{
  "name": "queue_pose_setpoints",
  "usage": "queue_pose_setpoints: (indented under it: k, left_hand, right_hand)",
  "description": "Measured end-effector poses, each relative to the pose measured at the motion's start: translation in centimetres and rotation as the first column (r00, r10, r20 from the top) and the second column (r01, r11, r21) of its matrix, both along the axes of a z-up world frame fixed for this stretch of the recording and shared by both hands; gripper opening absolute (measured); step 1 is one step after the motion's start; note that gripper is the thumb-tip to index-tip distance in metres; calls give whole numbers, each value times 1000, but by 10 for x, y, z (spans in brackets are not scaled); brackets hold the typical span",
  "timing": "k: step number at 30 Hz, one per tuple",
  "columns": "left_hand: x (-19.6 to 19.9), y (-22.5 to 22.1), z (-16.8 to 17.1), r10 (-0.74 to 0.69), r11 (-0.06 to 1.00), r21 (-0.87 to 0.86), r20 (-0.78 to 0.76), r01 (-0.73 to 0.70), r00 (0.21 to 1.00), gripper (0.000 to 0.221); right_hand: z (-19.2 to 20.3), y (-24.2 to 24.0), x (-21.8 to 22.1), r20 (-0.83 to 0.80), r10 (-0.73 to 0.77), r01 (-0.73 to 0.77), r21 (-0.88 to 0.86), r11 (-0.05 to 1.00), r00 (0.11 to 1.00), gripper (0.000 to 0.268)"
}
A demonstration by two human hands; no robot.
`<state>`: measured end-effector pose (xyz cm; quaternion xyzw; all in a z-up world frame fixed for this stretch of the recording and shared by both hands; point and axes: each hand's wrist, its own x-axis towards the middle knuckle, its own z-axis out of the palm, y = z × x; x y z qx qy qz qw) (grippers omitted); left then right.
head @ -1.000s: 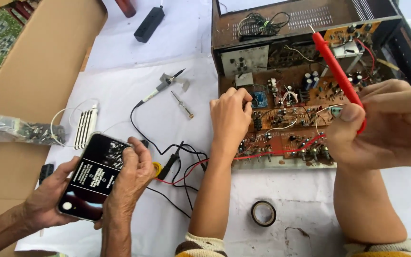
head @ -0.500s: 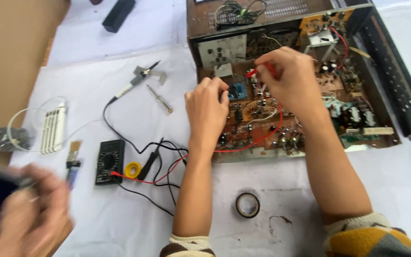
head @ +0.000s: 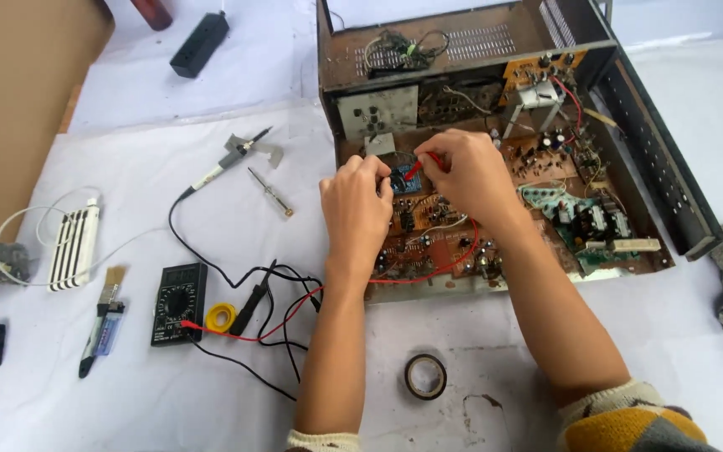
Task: Repairing and testing an electronic circuit board using a soldering iron and a multimeter.
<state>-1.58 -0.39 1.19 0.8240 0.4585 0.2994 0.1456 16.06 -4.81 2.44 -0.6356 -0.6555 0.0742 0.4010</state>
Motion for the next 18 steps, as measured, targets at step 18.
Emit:
queue_pose_setpoints:
  k: [18]
  left_hand:
    - [5, 5, -11, 4, 1000, 8, 10, -4, 1000, 6]
  right_hand:
    - [-8, 6, 3, 65, -39, 43, -73, 996, 997, 14]
